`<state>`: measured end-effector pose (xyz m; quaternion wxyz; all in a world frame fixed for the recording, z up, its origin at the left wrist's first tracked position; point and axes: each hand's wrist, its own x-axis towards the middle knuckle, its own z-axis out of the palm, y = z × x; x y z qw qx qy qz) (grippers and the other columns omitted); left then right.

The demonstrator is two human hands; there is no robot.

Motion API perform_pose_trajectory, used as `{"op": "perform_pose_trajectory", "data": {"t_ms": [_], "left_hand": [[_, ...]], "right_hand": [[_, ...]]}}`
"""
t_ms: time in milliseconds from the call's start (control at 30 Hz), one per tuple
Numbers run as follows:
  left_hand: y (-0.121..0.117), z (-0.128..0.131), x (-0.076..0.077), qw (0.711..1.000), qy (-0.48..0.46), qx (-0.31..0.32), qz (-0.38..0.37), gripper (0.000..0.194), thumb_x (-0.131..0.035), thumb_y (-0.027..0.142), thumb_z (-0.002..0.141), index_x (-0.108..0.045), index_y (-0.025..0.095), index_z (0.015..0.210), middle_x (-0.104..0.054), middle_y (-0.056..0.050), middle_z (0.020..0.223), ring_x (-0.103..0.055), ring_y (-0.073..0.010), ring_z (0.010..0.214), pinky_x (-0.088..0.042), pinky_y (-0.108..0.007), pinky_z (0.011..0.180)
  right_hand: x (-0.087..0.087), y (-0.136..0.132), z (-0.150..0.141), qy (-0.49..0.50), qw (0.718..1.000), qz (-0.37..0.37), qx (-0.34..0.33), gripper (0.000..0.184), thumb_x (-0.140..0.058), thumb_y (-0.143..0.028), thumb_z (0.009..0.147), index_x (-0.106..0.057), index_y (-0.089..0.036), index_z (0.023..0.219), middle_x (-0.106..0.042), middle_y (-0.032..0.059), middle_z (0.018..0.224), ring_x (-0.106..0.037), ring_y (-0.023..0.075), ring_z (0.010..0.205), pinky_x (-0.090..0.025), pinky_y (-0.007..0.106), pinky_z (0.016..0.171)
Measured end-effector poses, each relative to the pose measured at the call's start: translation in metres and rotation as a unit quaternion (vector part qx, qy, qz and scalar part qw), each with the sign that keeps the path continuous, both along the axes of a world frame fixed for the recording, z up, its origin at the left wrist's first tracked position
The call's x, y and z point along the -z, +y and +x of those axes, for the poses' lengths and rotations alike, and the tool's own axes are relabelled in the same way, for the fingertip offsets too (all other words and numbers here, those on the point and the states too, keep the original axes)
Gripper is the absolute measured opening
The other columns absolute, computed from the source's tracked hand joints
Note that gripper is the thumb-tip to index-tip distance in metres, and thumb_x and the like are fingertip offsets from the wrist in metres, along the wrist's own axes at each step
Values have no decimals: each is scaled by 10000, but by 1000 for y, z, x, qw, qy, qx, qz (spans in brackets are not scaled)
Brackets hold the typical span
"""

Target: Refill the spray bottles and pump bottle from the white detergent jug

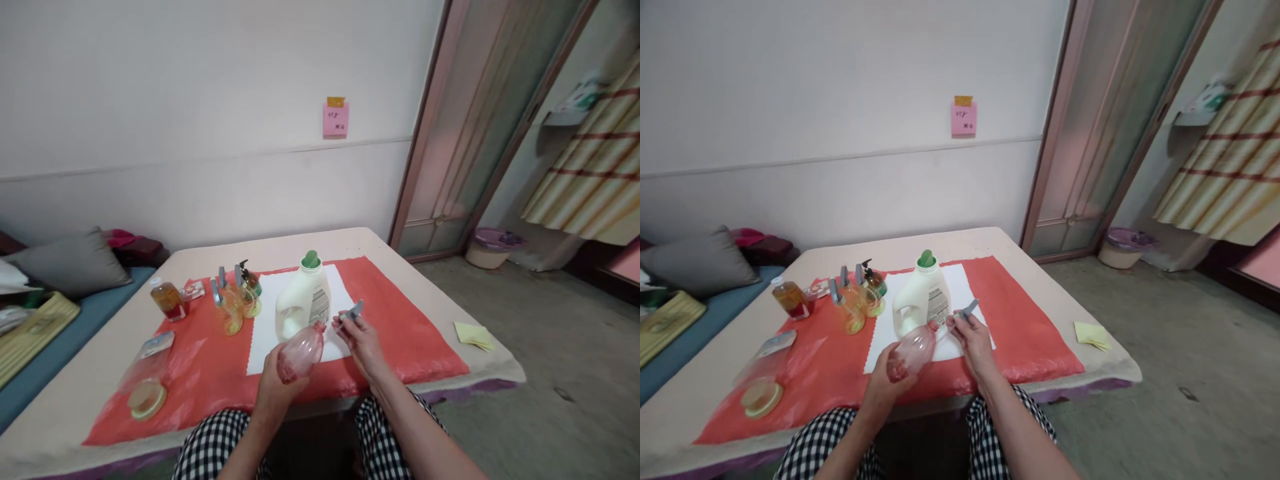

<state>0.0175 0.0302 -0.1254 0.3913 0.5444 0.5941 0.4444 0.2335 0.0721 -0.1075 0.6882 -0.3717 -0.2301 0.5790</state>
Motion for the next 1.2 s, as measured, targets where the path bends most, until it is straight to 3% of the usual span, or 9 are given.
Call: {"op": "perform_pose_trajectory", "data": {"t_ms": [133, 267, 367, 467, 800, 1200], "left_hand": [[1, -9, 9, 999, 42, -31, -12, 784, -785, 369, 537, -533, 171, 1253, -611, -113, 1144, -638, -277, 990, -537, -384, 866], [-2, -15, 15, 994, 104, -20, -11, 806, -765, 363, 536, -512, 169, 1276, -581, -124, 1189, -597, -328, 1119, -500, -438, 957], [-5, -12, 11, 993, 118, 22, -21, 815, -757, 346, 560, -484, 171, 1307, -559, -128, 1233, -574, -328, 1163, -471, -443, 1005], [-6, -6, 6, 993, 112, 23, -23, 826, -756, 337, 558, -482, 151, 1315, -550, -145, 1254, -566, -335, 1174, -463, -441, 1014], [-17, 10, 9, 998, 41, 47, 22, 805, -778, 286, 567, -477, 187, 1307, -560, -108, 1236, -574, -286, 1131, -473, -408, 990], [-14, 21, 13, 993, -102, 51, -17, 773, -794, 310, 580, -499, 179, 1282, -599, -100, 1189, -595, -275, 1059, -478, -396, 930]], "right_hand": [[7, 12, 25, 30, 995, 3, 96, 392, -884, -457, 590, -688, -246, 856, -735, -19, 858, -685, 143, 873, -558, 273, 877], [10, 16, 43, 50, 993, -11, 109, 360, -879, -444, 598, -685, -230, 812, -732, -12, 820, -684, 137, 838, -563, 253, 854], [9, 14, 40, 49, 995, -16, 87, 375, -886, -441, 590, -704, -218, 830, -744, 11, 852, -688, 153, 850, -565, 270, 863], [6, 11, 31, 42, 998, -16, 47, 411, -895, -465, 570, -719, -216, 846, -750, 20, 872, -691, 165, 859, -562, 289, 876], [-3, -8, -7, -10, 984, -19, -178, 445, -894, -364, 615, -754, -137, 971, -760, 105, 931, -701, 215, 860, -515, 343, 874], [1, -5, -5, 42, 983, 31, -178, 414, -879, -399, 641, -754, -188, 974, -770, 71, 978, -694, 220, 959, -441, 391, 1030]]}}
